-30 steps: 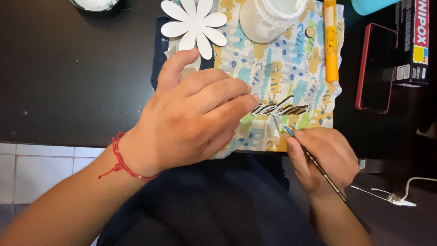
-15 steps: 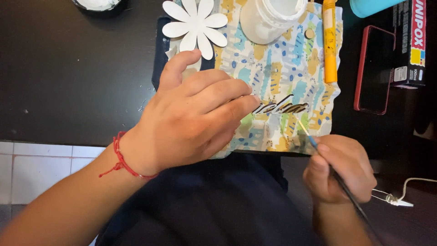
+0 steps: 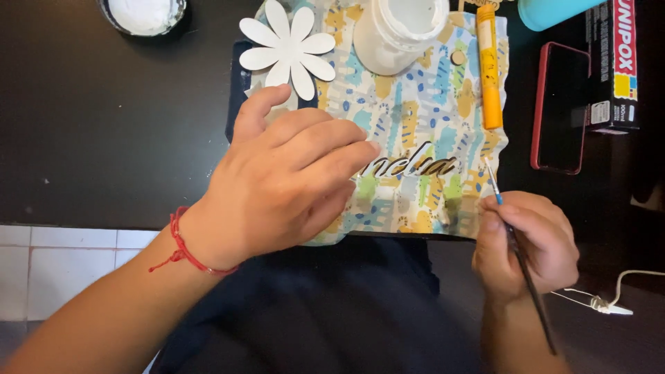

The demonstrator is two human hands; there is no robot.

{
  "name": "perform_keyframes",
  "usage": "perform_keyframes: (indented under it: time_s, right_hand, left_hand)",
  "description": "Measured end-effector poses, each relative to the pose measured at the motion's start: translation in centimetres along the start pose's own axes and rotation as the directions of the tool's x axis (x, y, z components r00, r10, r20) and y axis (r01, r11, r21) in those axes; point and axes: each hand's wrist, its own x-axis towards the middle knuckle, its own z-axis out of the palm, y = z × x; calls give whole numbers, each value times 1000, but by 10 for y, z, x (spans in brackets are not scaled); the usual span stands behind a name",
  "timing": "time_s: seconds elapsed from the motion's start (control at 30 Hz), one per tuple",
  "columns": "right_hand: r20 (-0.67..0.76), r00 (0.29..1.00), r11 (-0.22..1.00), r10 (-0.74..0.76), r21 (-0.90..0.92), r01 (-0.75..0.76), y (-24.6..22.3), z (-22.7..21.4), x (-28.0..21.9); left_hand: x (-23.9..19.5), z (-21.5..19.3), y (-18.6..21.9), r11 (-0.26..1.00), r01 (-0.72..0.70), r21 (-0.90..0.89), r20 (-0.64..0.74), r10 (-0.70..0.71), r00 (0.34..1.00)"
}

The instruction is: The person paints the cursive name 'Amelia' on a wooden cutout using a small brush and white paint. They dip the brush into a container of paint and carefully apply it to the letters, occasionally checking a reference image on a smartphone.

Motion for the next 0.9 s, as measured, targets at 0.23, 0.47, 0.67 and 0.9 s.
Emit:
perform_keyframes:
  time_s: [0.23,0.47,0.67,0.9]
  right_hand:
    - [-77,997,999,-24,28,26,5,6,-1]
    - [-136,988,978,67,206,-38,16,9,-7]
    - [-143,989,976,41,217,-9,19,10,-3]
    - [-123,980,952,154,283,-114,21,12,0]
  left_hand:
    - [-2,0,2,1000,10,-15,4,-10,1000]
    - [0,-1,1,1000,-23,0,38,23,999]
    - [3,-1,3,999,-44,5,21,43,999]
    - [10,-2,2,997,39,69,129,-48,991]
